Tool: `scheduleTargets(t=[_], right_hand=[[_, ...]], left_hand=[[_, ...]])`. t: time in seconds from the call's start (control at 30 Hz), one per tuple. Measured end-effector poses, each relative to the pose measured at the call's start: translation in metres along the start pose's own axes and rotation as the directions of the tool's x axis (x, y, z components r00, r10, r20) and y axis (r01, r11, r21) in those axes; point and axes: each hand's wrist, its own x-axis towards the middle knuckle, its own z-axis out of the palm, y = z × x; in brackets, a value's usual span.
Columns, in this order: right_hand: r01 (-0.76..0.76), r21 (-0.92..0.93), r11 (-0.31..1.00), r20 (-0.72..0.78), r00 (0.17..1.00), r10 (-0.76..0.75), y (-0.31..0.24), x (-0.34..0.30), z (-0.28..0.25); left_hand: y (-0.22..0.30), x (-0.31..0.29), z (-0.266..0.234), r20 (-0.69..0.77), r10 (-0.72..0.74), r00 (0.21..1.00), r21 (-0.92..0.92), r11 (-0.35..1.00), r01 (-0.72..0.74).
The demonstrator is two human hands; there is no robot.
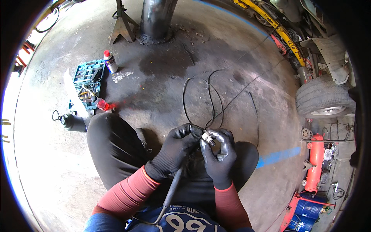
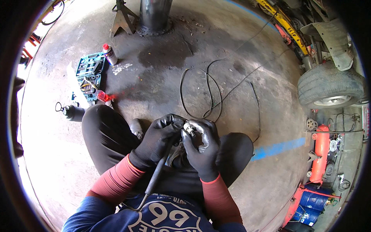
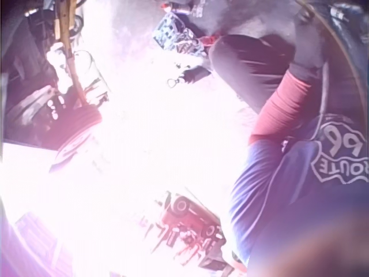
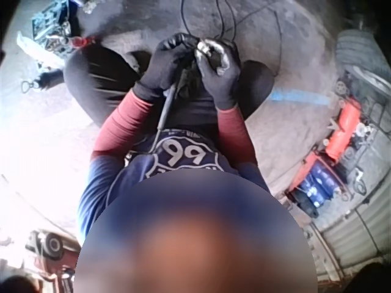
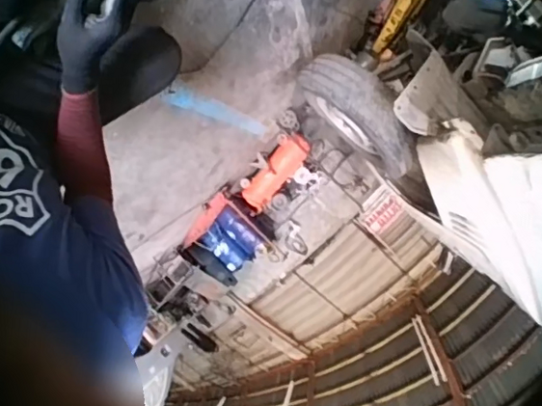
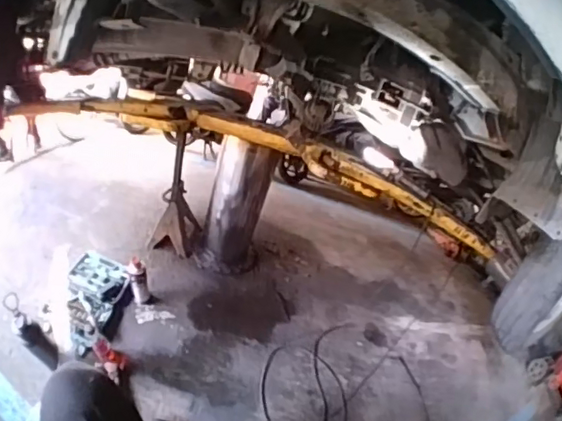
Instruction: The person sits on the garage floor and uses a screwdriver to disassemble a small cylindrical car component. They remove a small internal piece, inspect the interior, and then reassemble the component by screwing the parts back together.
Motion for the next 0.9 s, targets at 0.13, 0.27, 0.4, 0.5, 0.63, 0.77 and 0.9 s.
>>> scheduleTargets(t=[0.13, 0.27, 0.4, 0.5, 0.63, 0.77, 0.9], right_hand=[[-0.056, 0.058, 0.997, -0.025, 0.998, 0.058, -0.002, -0.002, -0.004], [0.084, -0.081, 0.993, -0.023, 0.996, -0.086, -0.007, -0.007, -0.013], [0.123, -0.116, 0.986, -0.065, 0.989, -0.131, -0.008, -0.010, -0.011], [0.112, -0.151, 0.982, -0.072, 0.990, -0.124, -0.006, -0.011, -0.008], [0.145, -0.255, 0.956, -0.109, 0.978, -0.178, -0.006, -0.010, -0.007], [0.151, -0.286, 0.946, -0.124, 0.973, -0.193, -0.006, -0.008, -0.007], [0.081, -0.212, 0.974, -0.128, 0.986, -0.110, -0.010, -0.006, -0.004]], left_hand=[[0.004, -0.003, 0.004, 0.035, 0.103, 0.994, 0.071, 0.992, -0.105], [0.012, -0.008, 0.007, 0.075, 0.180, 0.981, 0.248, 0.949, -0.193], [0.016, -0.011, 0.015, 0.083, 0.223, 0.971, 0.290, 0.927, -0.237], [0.021, -0.014, 0.016, 0.059, 0.187, 0.981, 0.321, 0.927, -0.196], [0.023, -0.018, 0.017, 0.046, 0.182, 0.982, 0.352, 0.917, -0.187], [0.019, -0.016, 0.016, 0.065, 0.192, 0.979, 0.323, 0.924, -0.203], [0.017, -0.013, 0.013, 0.072, 0.233, 0.970, 0.274, 0.930, -0.244]])
